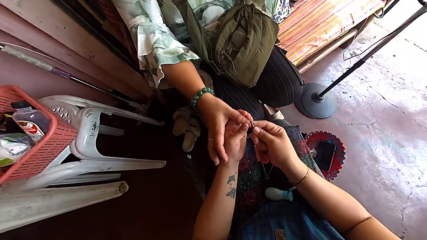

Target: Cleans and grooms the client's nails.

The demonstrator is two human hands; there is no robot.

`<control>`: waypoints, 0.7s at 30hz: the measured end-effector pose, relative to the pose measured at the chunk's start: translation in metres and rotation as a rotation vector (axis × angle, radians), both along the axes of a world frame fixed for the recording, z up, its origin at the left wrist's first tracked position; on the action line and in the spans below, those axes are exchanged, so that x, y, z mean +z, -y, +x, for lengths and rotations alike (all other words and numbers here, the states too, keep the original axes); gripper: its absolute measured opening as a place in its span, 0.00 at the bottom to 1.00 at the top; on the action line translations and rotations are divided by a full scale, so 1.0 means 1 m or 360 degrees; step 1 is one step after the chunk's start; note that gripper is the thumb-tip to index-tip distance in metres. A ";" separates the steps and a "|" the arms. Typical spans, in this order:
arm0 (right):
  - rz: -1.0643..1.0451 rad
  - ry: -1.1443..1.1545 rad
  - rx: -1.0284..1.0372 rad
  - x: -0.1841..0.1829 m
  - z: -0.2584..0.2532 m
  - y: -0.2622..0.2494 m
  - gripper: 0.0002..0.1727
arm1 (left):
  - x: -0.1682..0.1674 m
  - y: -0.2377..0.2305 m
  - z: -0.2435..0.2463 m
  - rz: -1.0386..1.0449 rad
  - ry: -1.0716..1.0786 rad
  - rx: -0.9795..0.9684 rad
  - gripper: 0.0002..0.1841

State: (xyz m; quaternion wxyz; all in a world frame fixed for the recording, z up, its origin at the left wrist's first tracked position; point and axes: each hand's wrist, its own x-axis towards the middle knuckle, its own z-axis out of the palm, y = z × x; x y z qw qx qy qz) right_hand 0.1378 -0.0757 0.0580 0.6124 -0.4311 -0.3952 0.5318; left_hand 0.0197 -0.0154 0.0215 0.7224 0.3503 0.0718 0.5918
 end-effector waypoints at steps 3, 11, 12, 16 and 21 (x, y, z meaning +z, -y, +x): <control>0.0529 0.0814 -0.0254 -0.011 0.002 -0.001 0.11 | 0.002 0.001 0.000 -0.0015 0.0059 -0.0016 0.11; 0.0319 0.0476 -0.0136 -0.004 0.001 0.001 0.10 | 0.000 0.001 -0.001 0.0004 0.0058 -0.0026 0.12; 0.0458 0.0702 -0.0203 -0.007 0.002 0.001 0.11 | 0.000 0.001 -0.001 -0.0009 0.0058 -0.0022 0.12; -0.0048 -0.0015 0.0038 0.007 0.001 0.001 0.10 | -0.001 0.001 -0.001 0.0014 0.0049 -0.0026 0.12; 0.0363 0.0631 -0.0172 -0.002 0.002 0.002 0.11 | -0.002 0.001 -0.001 -0.0009 0.0041 -0.0017 0.12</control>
